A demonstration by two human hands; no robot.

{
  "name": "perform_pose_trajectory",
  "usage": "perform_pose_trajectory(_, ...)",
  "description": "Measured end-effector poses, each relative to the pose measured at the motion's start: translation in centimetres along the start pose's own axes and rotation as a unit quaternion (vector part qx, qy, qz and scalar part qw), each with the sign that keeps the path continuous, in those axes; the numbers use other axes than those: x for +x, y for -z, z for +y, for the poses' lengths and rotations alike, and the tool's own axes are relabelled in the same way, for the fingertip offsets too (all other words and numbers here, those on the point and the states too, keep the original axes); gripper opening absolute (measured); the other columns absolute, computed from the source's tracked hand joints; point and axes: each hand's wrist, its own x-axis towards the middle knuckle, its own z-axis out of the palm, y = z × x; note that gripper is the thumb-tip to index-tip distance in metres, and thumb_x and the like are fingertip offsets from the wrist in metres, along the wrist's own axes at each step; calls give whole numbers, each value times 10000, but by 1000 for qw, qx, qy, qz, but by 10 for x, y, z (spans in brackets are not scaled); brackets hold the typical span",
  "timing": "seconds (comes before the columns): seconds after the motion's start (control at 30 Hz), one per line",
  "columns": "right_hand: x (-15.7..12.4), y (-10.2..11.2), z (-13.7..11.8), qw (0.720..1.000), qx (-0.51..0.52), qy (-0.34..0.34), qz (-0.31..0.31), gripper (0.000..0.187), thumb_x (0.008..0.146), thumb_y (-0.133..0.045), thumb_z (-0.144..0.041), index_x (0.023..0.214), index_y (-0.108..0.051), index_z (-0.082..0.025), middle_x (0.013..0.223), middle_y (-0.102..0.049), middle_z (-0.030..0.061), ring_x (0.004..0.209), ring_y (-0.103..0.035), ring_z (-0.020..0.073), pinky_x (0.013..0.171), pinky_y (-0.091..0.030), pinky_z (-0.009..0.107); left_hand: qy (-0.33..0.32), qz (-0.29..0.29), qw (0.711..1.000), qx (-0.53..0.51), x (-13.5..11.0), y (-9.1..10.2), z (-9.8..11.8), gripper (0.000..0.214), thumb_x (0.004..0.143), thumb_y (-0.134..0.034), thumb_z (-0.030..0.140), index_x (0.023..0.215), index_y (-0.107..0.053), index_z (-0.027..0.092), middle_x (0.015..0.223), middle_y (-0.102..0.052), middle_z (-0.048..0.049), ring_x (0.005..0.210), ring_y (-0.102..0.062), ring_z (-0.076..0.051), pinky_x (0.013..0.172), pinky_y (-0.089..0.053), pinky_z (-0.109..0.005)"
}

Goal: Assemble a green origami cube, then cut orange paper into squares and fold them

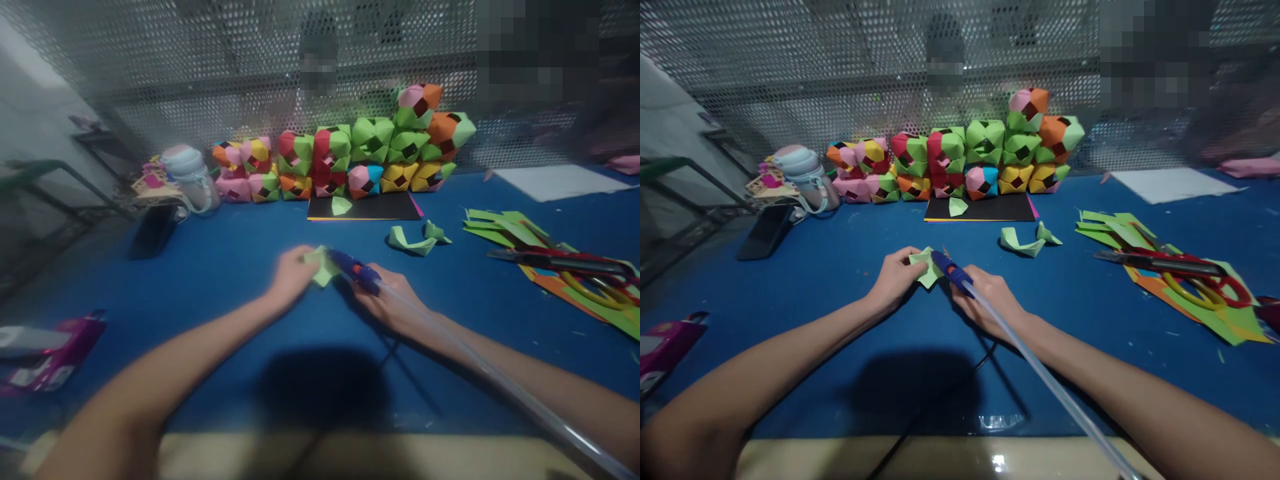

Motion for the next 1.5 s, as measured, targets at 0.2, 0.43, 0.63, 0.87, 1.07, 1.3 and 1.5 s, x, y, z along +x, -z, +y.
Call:
perform_pose_trajectory(0.2, 0, 3, -1, 999, 0, -36, -34, 148, 877, -469, -293, 774, -538, -212, 665, -581, 21, 533, -529, 131, 510, -392, 228, -4, 4, 1000, 22, -1, 0, 2, 93, 669, -640, 229, 724, -673, 161, 599, -595, 37, 543, -509, -104, 529, -369, -219)
perform_pose_trajectory(0.43, -1, 1, 2, 999, -17, -21, -28, 169, 885, -458, -304, 776, -542, -204, 669, -590, 29, 516, -532, 134, 498, -371, 237, -13, -7, 1000, 23, 1, -1, 0, 97, 675, -628, 232, 730, -668, 162, 598, -593, 38, 546, -506, -106, 531, -366, -221)
perform_pose_trajectory(0.63, 0, 2, 1, 998, -18, -49, -20, 171, 874, -462, -311, 755, -535, -212, 655, -596, 22, 523, -539, 135, 495, -387, 237, -15, -6, 999, 34, 0, 0, 0, 107, 681, -627, 240, 741, -673, 164, 616, -599, 36, 552, -501, -106, 537, -367, -222)
perform_pose_trajectory(0.87, -2, -3, 4, 997, -55, -46, 0, 195, 882, -482, -336, 736, -536, -218, 636, -596, 22, 526, -548, 147, 520, -387, 253, -1, -3, 999, 33, 1, -1, 3, 88, 663, -634, 225, 715, -668, 162, 620, -602, 31, 560, -509, -107, 549, -379, -225)
perform_pose_trajectory(1.07, -5, -9, 6, 993, -96, -64, 22, 218, 871, -521, -371, 727, -565, -214, 623, -587, 19, 537, -522, 149, 549, -371, 259, 4, -11, 1000, 22, 3, 0, 1, 98, 654, -630, 228, 714, -667, 160, 617, -597, 28, 560, -504, -107, 545, -376, -224)
perform_pose_trajectory(1.3, 0, -3, 3, 995, -60, -75, 20, 247, 905, -486, -362, 742, -594, -212, 645, -603, 25, 565, -536, 161, 568, -382, 275, 24, -29, 999, 5, 7, 1, 1, 99, 624, -622, 187, 707, -666, 156, 608, -602, 25, 545, -509, -105, 532, -376, -223)
perform_pose_trajectory(1.5, 2, 0, -1, 992, -55, -113, 15, 220, 890, -504, -355, 756, -606, -215, 643, -617, 25, 561, -544, 167, 564, -383, 281, 31, -23, 999, 0, 9, 1, 0, 123, 611, -611, 157, 716, -675, 152, 613, -611, 17, 533, -510, -104, 518, -368, -222)
